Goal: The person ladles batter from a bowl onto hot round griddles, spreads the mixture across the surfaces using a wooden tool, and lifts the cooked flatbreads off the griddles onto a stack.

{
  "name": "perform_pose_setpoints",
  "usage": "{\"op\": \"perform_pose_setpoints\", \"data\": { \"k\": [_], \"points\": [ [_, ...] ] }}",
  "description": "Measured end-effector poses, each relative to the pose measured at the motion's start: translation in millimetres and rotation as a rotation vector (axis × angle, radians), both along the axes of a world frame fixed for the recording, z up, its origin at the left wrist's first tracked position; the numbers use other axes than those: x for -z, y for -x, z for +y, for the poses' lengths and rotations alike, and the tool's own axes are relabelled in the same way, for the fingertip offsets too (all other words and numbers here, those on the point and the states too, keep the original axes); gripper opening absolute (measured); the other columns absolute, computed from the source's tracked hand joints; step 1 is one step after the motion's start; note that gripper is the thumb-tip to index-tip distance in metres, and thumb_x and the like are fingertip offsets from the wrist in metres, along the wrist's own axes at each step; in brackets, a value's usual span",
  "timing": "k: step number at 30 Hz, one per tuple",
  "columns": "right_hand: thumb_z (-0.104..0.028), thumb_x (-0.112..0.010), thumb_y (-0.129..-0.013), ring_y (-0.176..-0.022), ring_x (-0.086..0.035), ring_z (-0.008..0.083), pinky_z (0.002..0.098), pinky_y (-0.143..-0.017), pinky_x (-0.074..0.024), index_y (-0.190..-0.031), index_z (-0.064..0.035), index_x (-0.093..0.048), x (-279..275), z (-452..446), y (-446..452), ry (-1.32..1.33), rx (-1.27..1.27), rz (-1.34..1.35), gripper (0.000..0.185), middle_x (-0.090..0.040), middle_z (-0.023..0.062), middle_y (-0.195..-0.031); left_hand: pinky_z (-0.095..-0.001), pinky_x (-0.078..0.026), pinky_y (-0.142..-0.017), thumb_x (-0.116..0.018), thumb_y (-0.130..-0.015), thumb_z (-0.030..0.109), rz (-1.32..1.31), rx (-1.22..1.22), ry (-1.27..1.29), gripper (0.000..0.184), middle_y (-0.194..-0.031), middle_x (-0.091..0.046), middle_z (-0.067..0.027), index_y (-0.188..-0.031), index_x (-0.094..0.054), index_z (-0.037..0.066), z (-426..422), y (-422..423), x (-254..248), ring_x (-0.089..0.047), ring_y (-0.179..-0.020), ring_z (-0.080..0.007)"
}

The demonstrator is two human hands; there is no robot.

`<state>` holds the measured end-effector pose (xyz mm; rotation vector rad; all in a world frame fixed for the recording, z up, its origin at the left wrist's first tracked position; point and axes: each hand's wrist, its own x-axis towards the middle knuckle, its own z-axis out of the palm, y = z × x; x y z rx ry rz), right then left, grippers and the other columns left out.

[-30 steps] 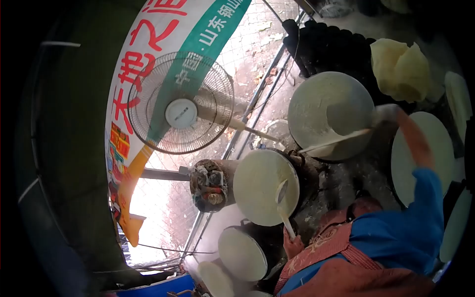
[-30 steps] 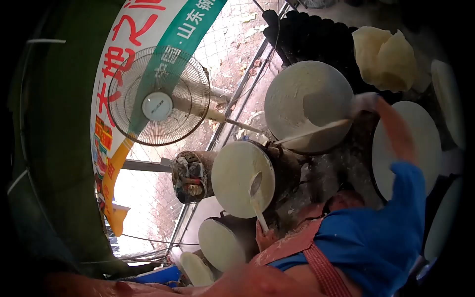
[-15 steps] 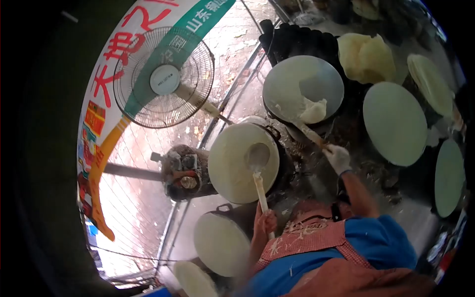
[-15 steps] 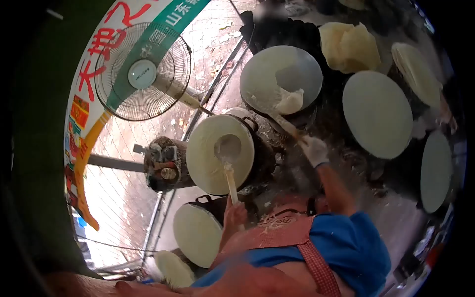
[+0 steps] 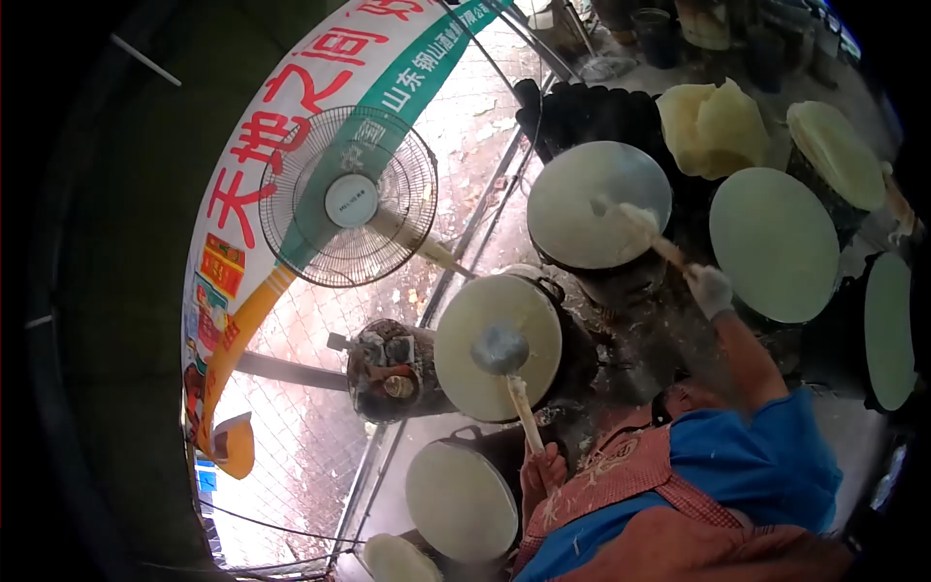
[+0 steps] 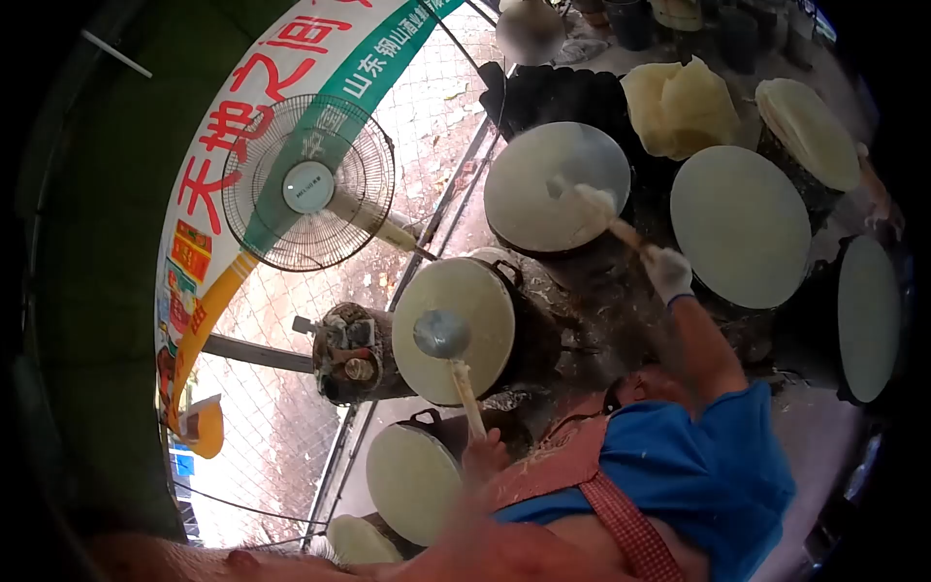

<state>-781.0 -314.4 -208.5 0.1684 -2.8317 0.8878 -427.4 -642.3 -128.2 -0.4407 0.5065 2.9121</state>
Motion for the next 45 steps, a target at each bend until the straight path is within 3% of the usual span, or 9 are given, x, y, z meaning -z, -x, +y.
{"op": "perform_pose_setpoints", "data": {
  "k": [6, 10, 11, 14, 17, 29, 37, 42, 45],
  "points": [
    [-0.033, -0.062, -0.079, -0.07, -0.061, 0.0325, 0.0431, -0.065, -0.0484, -0.084, -0.0126, -0.067, -14.6, -52.7, -11.9, -0.028, -0.156, 0.05, 0.021, -0.064, 0.014, -0.077, -0.0289, -0.03, -0.042, -0.05, -0.09, 0.026, -0.063, 0.125, -0.241, 0.018, -0.053, -0.034, 0.0027, -0.086, -0.046, 0.009, -4.7, 18.6, 26.2, -0.037, -0.045, -0.0119],
    [-0.03, -0.062, -0.08, -0.062, -0.06, 0.0325, 0.0426, -0.059, -0.0476, -0.076, -0.0124, -0.065, 45.9, 14.7, 8.7, 0.015, 0.04, 0.107, 0.019, -0.061, 0.0144, -0.067, -0.0249, -0.033, -0.036, -0.039, -0.093, 0.007, 0.024, 0.022, -0.165, 0.06, -0.061, -0.034, -0.0027, -0.142, -0.02, 0.034, 13.6, 36.9, -18.8, -0.035, -0.041, -0.0093],
    [-0.03, -0.059, -0.081, -0.064, -0.06, 0.0335, 0.0424, -0.059, -0.0475, -0.078, -0.0105, -0.064, 24.5, 9.8, 25.4, 0.061, 0.09, 0.115, 0.021, -0.061, 0.015, -0.07, -0.0207, -0.032, -0.04, -0.046, -0.092, 0.015, 0.022, -0.008, -0.156, 0.035, -0.062, -0.036, -0.0001, -0.127, -0.042, 0.013, 20.5, 43.0, -28.5, -0.035, -0.042, -0.0075],
    [-0.033, -0.057, -0.082, -0.074, -0.062, 0.0326, 0.0414, -0.062, -0.0481, -0.084, -0.0086, -0.065, -22.4, -32.3, 63.3, 0.176, 0.156, 0.101, 0.026, -0.063, 0.0167, -0.081, -0.0223, -0.031, -0.04, -0.049, -0.091, 0.025, -0.13, 0.233, -0.45, 0.029, -0.047, -0.031, 0.0039, -0.068, -0.034, 0.013, 4.2, 57.5, 4.2, -0.033, -0.04, -0.0082],
    [-0.032, -0.06, -0.081, -0.064, -0.061, 0.0324, 0.0421, -0.059, -0.0481, -0.081, -0.0132, -0.065, -19.2, -29.9, -3.1, -0.232, -0.17, 0.156, 0.019, -0.062, 0.0142, -0.071, -0.0227, -0.03, -0.039, -0.048, -0.091, 0.025, -0.234, 0.187, -0.474, 0.027, -0.047, -0.033, 0.0032, -0.07, -0.037, 0.012, 7.8, 69.5, -2.4, -0.033, -0.04, -0.0089],
    [-0.029, -0.061, -0.08, -0.072, -0.062, 0.0319, 0.0433, -0.064, -0.0481, -0.086, -0.0157, -0.069, 6.8, 31.2, -25.0, -0.054, 0.081, 0.029, 0.016, -0.065, 0.0134, -0.078, -0.0231, -0.034, -0.039, -0.044, -0.093, 0.019, -0.359, 0.248, -0.32, 0.02, -0.048, -0.028, 0.0011, -0.076, -0.042, 0.009, 19.8, 102.7, -11.3, -0.032, -0.04, -0.0089],
    [-0.03, -0.056, -0.08, -0.077, -0.063, 0.0333, 0.041, -0.065, -0.0486, -0.089, -0.0055, -0.067, -35.7, 10.4, 247.5, 0.259, 0.31, -0.114, 0.028, -0.064, 0.0198, -0.083, -0.0242, -0.033, -0.04, -0.043, -0.094, 0.02, -0.38, 0.223, -0.282, 0.024, -0.049, -0.027, 0.0012, -0.073, -0.039, 0.01, 41.0, 115.1, -32.8, -0.031, -0.04, -0.0092],
    [-0.022, -0.068, -0.076, -0.078, -0.066, 0.0196, 0.0289, -0.074, -0.0496, -0.091, -0.002, -0.07, -26.7, 15.9, 156.8, 0.953, 0.122, -0.228, 0.026, -0.07, 0.0117, -0.083, -0.0248, -0.032, -0.041, -0.042, -0.095, 0.021, -0.36, 0.24, -0.274, 0.026, -0.049, -0.027, 0.0012, -0.071, -0.038, 0.01, 38.1, 114.4, -39.0, -0.03, -0.04, -0.0094],
    [-0.025, -0.072, -0.071, -0.083, -0.065, 0.0176, 0.03, -0.08, -0.0483, -0.095, -0.0037, -0.07, -68.8, -6.8, 116.2, 0.497, 0.052, -0.436, 0.032, -0.07, 0.0113, -0.087, -0.0252, -0.031, -0.041, -0.042, -0.095, 0.022, -0.369, 0.229, -0.325, 0.028, -0.049, -0.027, 0.0012, -0.07, -0.037, 0.011, 37.0, 102.8, -40.3, -0.029, -0.04, -0.0095]
  ]
}}
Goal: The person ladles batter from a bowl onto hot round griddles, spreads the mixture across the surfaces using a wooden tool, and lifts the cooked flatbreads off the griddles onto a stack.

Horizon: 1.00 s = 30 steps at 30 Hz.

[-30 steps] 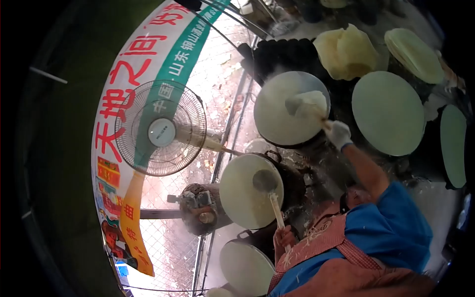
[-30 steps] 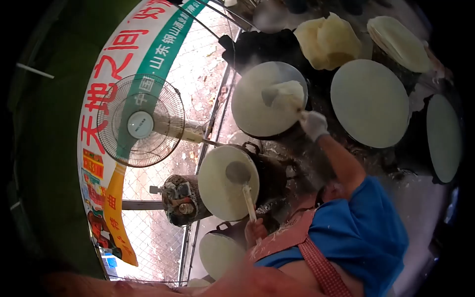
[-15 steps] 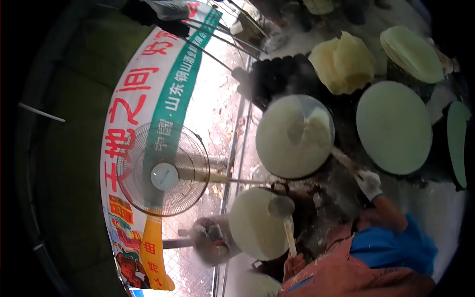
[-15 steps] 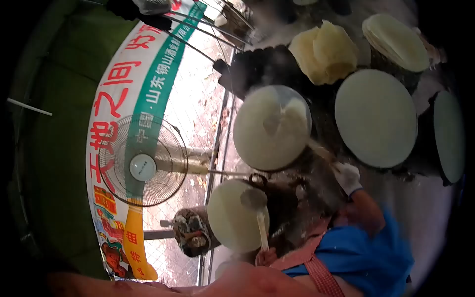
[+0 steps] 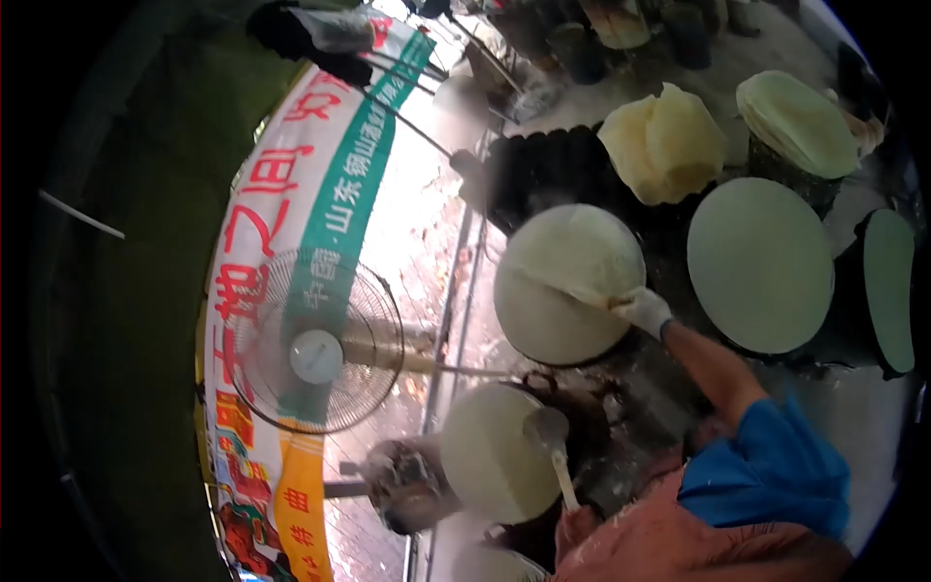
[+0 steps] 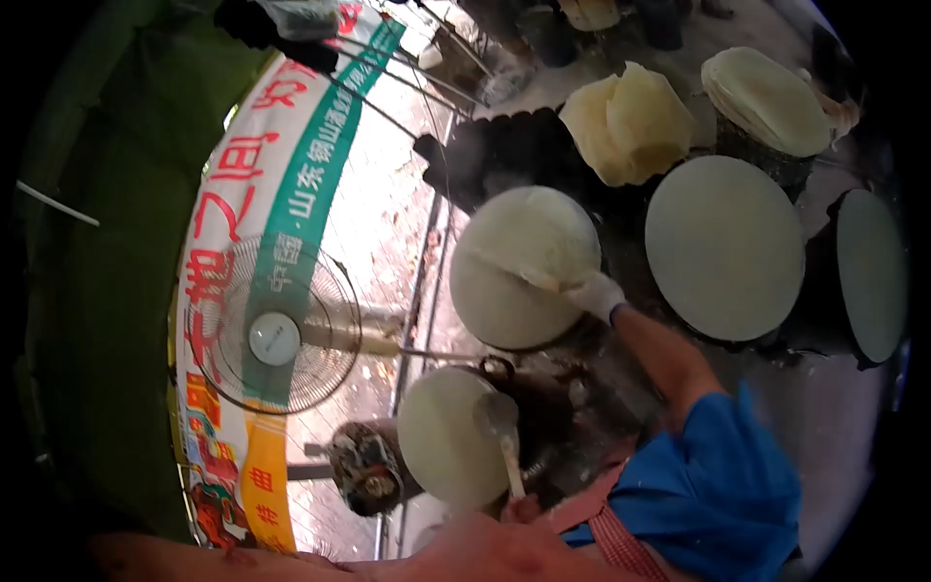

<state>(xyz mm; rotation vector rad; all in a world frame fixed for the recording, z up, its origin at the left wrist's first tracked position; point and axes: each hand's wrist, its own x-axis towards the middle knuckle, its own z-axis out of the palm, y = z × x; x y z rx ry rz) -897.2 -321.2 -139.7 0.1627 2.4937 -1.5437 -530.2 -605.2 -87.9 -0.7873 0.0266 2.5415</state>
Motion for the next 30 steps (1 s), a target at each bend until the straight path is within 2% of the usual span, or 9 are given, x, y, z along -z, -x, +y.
{"op": "perform_pose_setpoints", "data": {
  "k": [4, 5, 6, 8, 10, 16, 20, 24, 30],
  "points": [
    [-0.023, -0.061, -0.081, -0.071, -0.066, 0.0236, 0.0353, -0.062, -0.0519, -0.1, 0.0026, -0.065, -36.4, 71.4, -9.1, 0.81, 0.33, -0.088, 0.032, -0.067, 0.0154, -0.084, -0.0257, -0.03, -0.042, -0.042, -0.096, 0.023, -0.01, -0.019, -0.02, 0.03, -0.049, -0.026, 0.0012, -0.069, -0.035, 0.011, 2.8, -14.5, -6.7, -0.028, -0.04, -0.0097],
    [-0.017, -0.065, -0.08, -0.071, -0.062, 0.0158, 0.0333, -0.063, -0.05, -0.103, 0.0008, -0.065, -36.5, 73.6, -23.4, 0.685, 0.311, -0.239, 0.029, -0.066, 0.0091, -0.079, -0.0258, -0.03, -0.042, -0.041, -0.096, 0.023, -0.009, -0.015, -0.011, 0.03, -0.049, -0.026, 0.0012, -0.068, -0.035, 0.011, 2.8, -20.0, -7.5, -0.028, -0.04, -0.0097],
    [-0.017, -0.065, -0.08, -0.071, -0.059, 0.0136, 0.0309, -0.063, -0.0482, -0.098, -0.0002, -0.067, -25.1, 52.6, -47.8, 0.998, 0.334, -0.314, 0.024, -0.065, 0.0078, -0.078, -0.0259, -0.03, -0.042, -0.041, -0.096, 0.023, 0.006, -0.014, -0.008, 0.031, -0.049, -0.026, 0.0013, -0.068, -0.035, 0.011, 3.4, -22.8, -8.9, -0.028, -0.04, -0.0097],
    [-0.017, -0.066, -0.079, -0.071, -0.057, 0.0116, 0.0287, -0.065, -0.0466, -0.097, 0.0001, -0.068, 44.4, 17.8, -64.6, 0.682, 0.22, -0.075, 0.025, -0.065, 0.0066, -0.077, -0.0262, -0.03, -0.042, -0.041, -0.096, 0.023, -0.014, -0.049, -0.047, 0.032, -0.049, -0.026, 0.0013, -0.067, -0.034, 0.011, 7.8, -36.0, -14.2, -0.027, -0.041, -0.0098],
    [-0.02, -0.067, -0.078, -0.076, -0.06, 0.0107, 0.0242, -0.069, -0.0471, -0.095, 0.0018, -0.069, -0.7, 13.6, -89.7, 0.616, 0.081, -0.272, 0.028, -0.068, 0.0077, -0.081, -0.0274, -0.03, -0.043, -0.042, -0.096, 0.025, -0.063, -0.131, -0.19, 0.033, -0.048, -0.027, 0.0003, -0.067, -0.034, 0.01, 20.3, -28.8, -25.7, -0.026, -0.041, -0.0105],
    [-0.022, -0.061, -0.082, -0.072, -0.064, 0.0219, 0.032, -0.068, -0.0488, -0.096, -0.001, -0.066, -7.1, 85.4, 7.3, 0.171, 0.234, 0.255, 0.026, -0.067, 0.0158, -0.082, -0.0254, -0.036, -0.044, -0.038, -0.096, 0.014, 0.087, -0.098, -0.152, 0.022, -0.054, -0.033, -0.001, -0.075, -0.042, 0.006, 19.6, -35.7, -18.4, -0.033, -0.042, -0.0106],
    [-0.03, -0.057, -0.082, -0.063, -0.061, 0.0322, 0.042, -0.058, -0.0481, -0.093, -0.0145, -0.066, -7.6, 83.3, 68.4, -0.583, -0.044, 0.497, 0.021, -0.062, 0.0139, -0.068, -0.0251, -0.036, -0.038, -0.037, -0.095, 0.012, 0.017, -0.27, -0.057, 0.022, -0.064, -0.035, -0.0025, -0.112, -0.047, 0.003, 27.4, -14.4, -41.9, -0.034, -0.042, -0.0101],
    [-0.028, -0.058, -0.081, -0.054, -0.059, 0.0281, 0.041, -0.05, -0.046, -0.077, -0.0152, -0.061, -51.7, 88.5, 20.3, -0.708, -0.358, 0.699, 0.014, -0.058, 0.0111, -0.059, -0.0221, -0.029, -0.033, -0.051, -0.089, 0.015, -0.129, -0.243, -0.277, 0.026, -0.05, -0.03, 0.003, -0.07, -0.034, 0.01, 13.3, 30.4, -34.6, -0.028, -0.036, -0.0081],
    [-0.023, -0.062, -0.079, -0.058, -0.055, 0.033, 0.044, -0.054, -0.0444, -0.08, -0.012, -0.064, -43.2, 112.9, -3.1, -0.601, -0.076, 0.612, 0.012, -0.054, 0.0141, -0.062, -0.0181, -0.027, -0.035, -0.047, -0.093, 0.013, -0.026, -0.29, 0.109, 0.023, -0.057, -0.029, 0.0057, -0.073, -0.036, 0.011, 14.4, 140.2, -65.4, -0.028, -0.041, -0.0035]
  ]
}}
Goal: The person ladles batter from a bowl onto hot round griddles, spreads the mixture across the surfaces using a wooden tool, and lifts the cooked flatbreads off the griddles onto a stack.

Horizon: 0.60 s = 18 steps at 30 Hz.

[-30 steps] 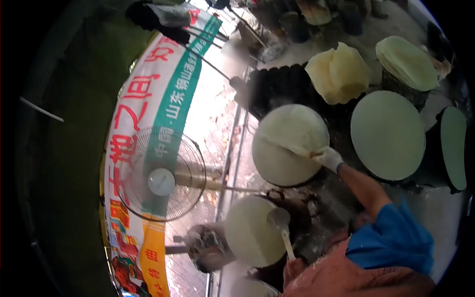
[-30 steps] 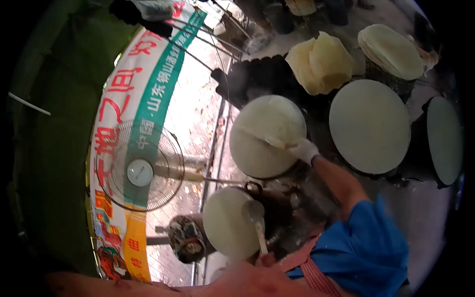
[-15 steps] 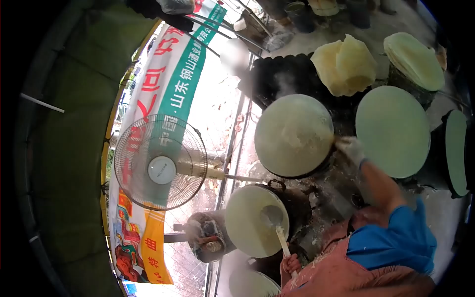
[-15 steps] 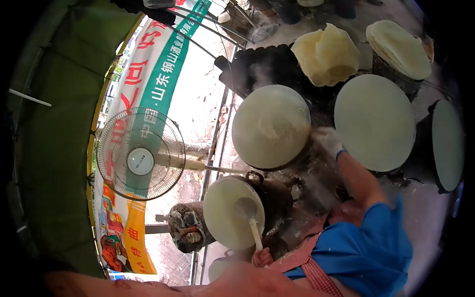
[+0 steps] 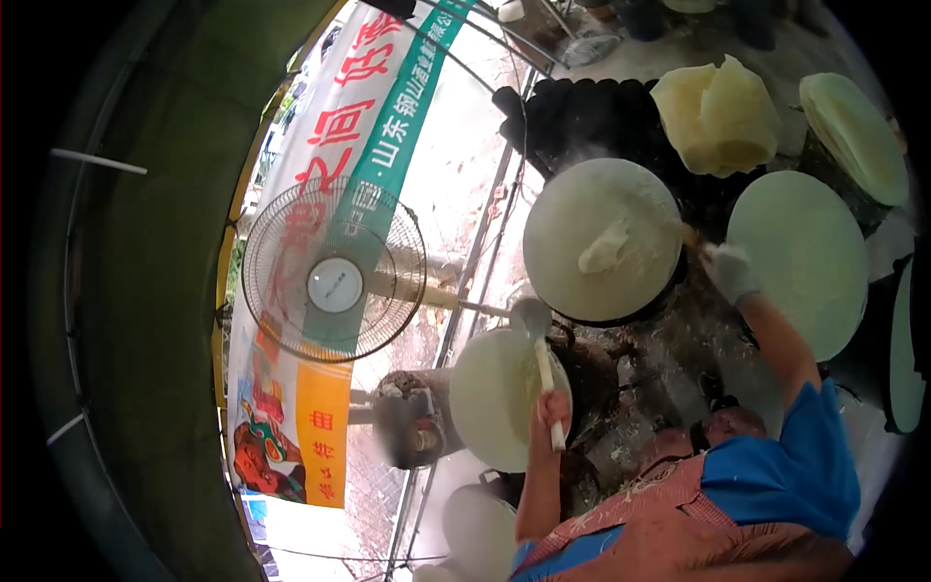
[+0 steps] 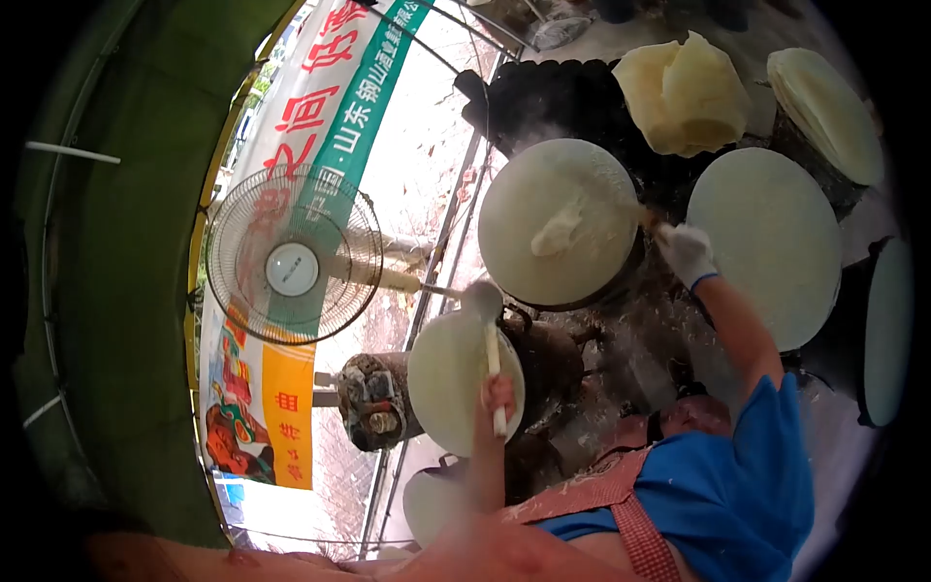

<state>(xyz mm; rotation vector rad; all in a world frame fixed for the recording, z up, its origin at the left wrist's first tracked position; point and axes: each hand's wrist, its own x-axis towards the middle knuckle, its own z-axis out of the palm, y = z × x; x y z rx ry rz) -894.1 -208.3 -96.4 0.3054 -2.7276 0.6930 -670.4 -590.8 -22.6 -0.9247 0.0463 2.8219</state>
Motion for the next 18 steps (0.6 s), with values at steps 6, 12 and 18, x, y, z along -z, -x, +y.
{"op": "perform_pose_setpoints", "data": {
  "k": [6, 12, 18],
  "points": [
    [-0.024, -0.058, -0.081, -0.059, -0.058, 0.0308, 0.042, -0.057, -0.0473, -0.078, -0.0127, -0.064, -0.3, 23.3, -48.6, -0.033, 0.115, 0.097, 0.013, -0.057, 0.0132, -0.064, -0.0198, -0.027, -0.033, -0.046, -0.09, 0.007, 0.021, 0.124, 0.261, 0.017, -0.058, -0.033, 0.0019, -0.076, -0.036, 0.01, 26.0, 69.7, -12.4, -0.03, -0.041, -0.0055],
    [-0.028, -0.061, -0.078, -0.056, -0.057, 0.0308, 0.0435, -0.052, -0.0457, -0.079, -0.0159, -0.061, 12.3, -38.4, -142.5, -0.113, -0.031, -0.055, 0.012, -0.059, 0.0108, -0.068, -0.0244, -0.027, -0.037, -0.05, -0.088, 0.013, -0.042, 0.25, 0.582, 0.019, -0.063, -0.035, -0.0011, -0.093, -0.032, 0.013, 78.7, 100.2, 30.8, -0.034, -0.044, -0.0094],
    [-0.025, -0.07, -0.072, -0.058, -0.056, 0.0278, 0.039, -0.052, -0.0442, -0.081, -0.0144, -0.065, -55.8, -39.9, -182.0, -0.038, -0.044, 0.151, 0.015, -0.059, 0.0089, -0.069, -0.0242, -0.025, -0.034, -0.052, -0.092, 0.03, 0.034, 0.298, 0.33, 0.023, -0.056, -0.03, 0.0034, -0.09, -0.039, 0.011, 36.9, -13.6, -15.1, -0.029, -0.042, -0.0056]
  ]
}}
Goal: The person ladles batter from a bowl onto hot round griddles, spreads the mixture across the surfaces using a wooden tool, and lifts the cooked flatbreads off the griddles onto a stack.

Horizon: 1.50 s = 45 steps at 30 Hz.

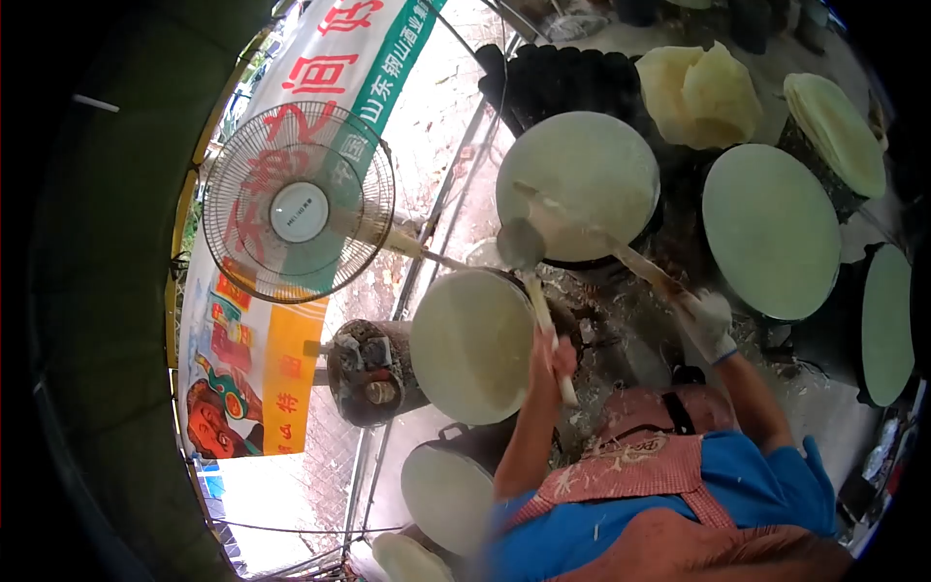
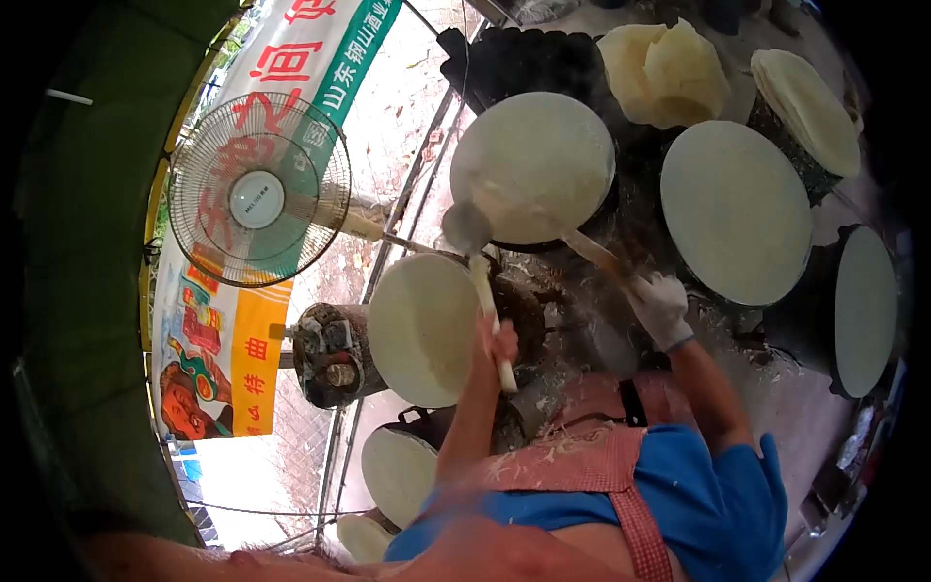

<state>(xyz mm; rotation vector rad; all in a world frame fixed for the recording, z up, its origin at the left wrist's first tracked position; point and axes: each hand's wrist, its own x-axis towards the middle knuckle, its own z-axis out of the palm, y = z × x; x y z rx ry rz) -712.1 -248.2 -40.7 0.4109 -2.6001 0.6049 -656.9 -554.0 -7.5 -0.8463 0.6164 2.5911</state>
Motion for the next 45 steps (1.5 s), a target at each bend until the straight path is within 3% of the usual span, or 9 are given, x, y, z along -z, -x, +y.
{"op": "perform_pose_setpoints", "data": {
  "k": [3, 4, 6, 10, 12, 19, 23, 32, 45],
  "points": [
    [-0.024, -0.072, -0.07, -0.056, -0.055, 0.0276, 0.0378, -0.051, -0.0433, -0.091, -0.0118, -0.067, -15.0, -3.8, -33.2, -0.019, 0.013, 0.039, 0.025, -0.059, 0.0102, -0.067, -0.0236, -0.026, -0.033, -0.05, -0.093, 0.035, -0.095, 0.099, -0.248, 0.026, -0.054, -0.027, 0.0034, -0.085, -0.04, 0.012, -8.4, -43.8, -6.5, -0.029, -0.04, -0.0056],
    [-0.022, -0.072, -0.07, -0.057, -0.056, 0.0281, 0.0374, -0.051, -0.0439, -0.095, -0.0087, -0.066, -11.9, -4.1, -39.6, 0.044, -0.015, -0.006, 0.029, -0.06, 0.0117, -0.07, -0.0223, -0.027, -0.034, -0.044, -0.096, 0.035, -0.108, -0.013, 0.076, 0.032, -0.053, -0.027, 0.0026, -0.078, -0.043, 0.009, 13.4, -36.4, -58.5, -0.027, -0.039, -0.0077],
    [-0.021, -0.072, -0.07, -0.057, -0.058, 0.0287, 0.0377, -0.052, -0.0449, -0.098, -0.0066, -0.066, -33.7, -10.0, -58.4, 0.053, -0.05, 0.117, 0.032, -0.062, 0.0124, -0.072, -0.024, -0.029, -0.035, -0.042, -0.097, 0.033, -0.184, 0.014, -0.633, 0.025, -0.059, -0.028, 0.0017, -0.087, -0.043, 0.01, -3.8, -43.6, -55.4, -0.029, -0.041, -0.0087],
    [-0.026, -0.071, -0.072, -0.061, -0.059, 0.0288, 0.0389, -0.055, -0.0465, -0.097, -0.0073, -0.066, -35.1, 13.2, -88.2, 0.079, -0.079, -0.019, 0.032, -0.063, 0.012, -0.074, -0.0276, -0.032, -0.037, -0.042, -0.097, 0.027, -0.042, -0.016, -0.699, 0.029, -0.067, -0.031, -0.0013, -0.119, -0.047, 0.009, 20.9, -71.3, -72.3, -0.032, -0.043, -0.0117],
    [-0.03, -0.069, -0.074, -0.062, -0.06, 0.029, 0.0382, -0.057, -0.0475, -0.097, -0.0094, -0.066, -29.6, 34.3, -104.3, 0.045, -0.007, -0.114, 0.031, -0.063, 0.0113, -0.074, -0.0289, -0.03, -0.034, -0.046, -0.094, 0.041, -0.02, 0.076, -0.973, 0.041, -0.052, -0.029, 0.0022, -0.071, -0.036, 0.009, 31.5, -86.8, -65.7, -0.03, -0.038, -0.0106],
    [-0.022, -0.063, -0.079, -0.075, -0.065, 0.0298, 0.0335, -0.07, -0.0512, -0.101, -0.0063, -0.065, -67.1, 197.5, -162.8, 0.42, 0.075, -0.313, 0.027, -0.066, 0.0152, -0.082, -0.0259, -0.028, -0.032, -0.041, -0.095, 0.042, 0.276, 0.162, -0.066, 0.034, -0.051, -0.029, 0.0014, -0.078, -0.042, 0.013, 119.7, -182.1, -26.1, -0.031, -0.039, -0.0102],
    [-0.025, -0.065, -0.078, -0.075, -0.065, 0.0222, 0.0309, -0.066, -0.0492, -0.099, -0.0031, -0.064, -60.1, 276.9, -215.4, 0.557, 0.319, -0.616, 0.03, -0.066, 0.0154, -0.082, -0.0239, -0.031, -0.038, -0.04, -0.097, 0.031, 0.057, 0.187, -0.731, 0.028, -0.054, -0.029, 0.0014, -0.083, -0.043, 0.007, 183.5, -210.9, -12.6, -0.029, -0.039, -0.0098],
    [-0.038, -0.068, -0.072, -0.081, -0.063, 0.0314, 0.0384, -0.072, -0.048, -0.099, -0.006, -0.064, -34.6, 303.6, -329.4, 0.674, 0.572, -0.591, 0.043, -0.064, 0.0178, -0.089, -0.0253, -0.031, -0.043, -0.042, -0.096, 0.034, -0.373, 0.378, -0.92, 0.034, -0.052, -0.034, 0.0002, -0.074, -0.041, 0.007, 207.6, -225.5, -10.8, -0.034, -0.044, -0.01],
    [-0.016, -0.053, -0.078, -0.081, -0.062, 0.0334, 0.042, -0.068, -0.0473, -0.079, -0.0023, -0.065, 139.5, 215.5, -203.1, -0.551, -0.237, -1.041, 0.018, -0.064, 0.0172, -0.086, -0.027, -0.023, -0.033, -0.042, -0.091, 0.054, -0.369, 0.381, -0.327, 0.048, -0.048, -0.03, 0.0027, -0.079, -0.049, 0.008, 135.5, -364.3, 27.4, -0.028, -0.038, -0.012]
  ]
}}
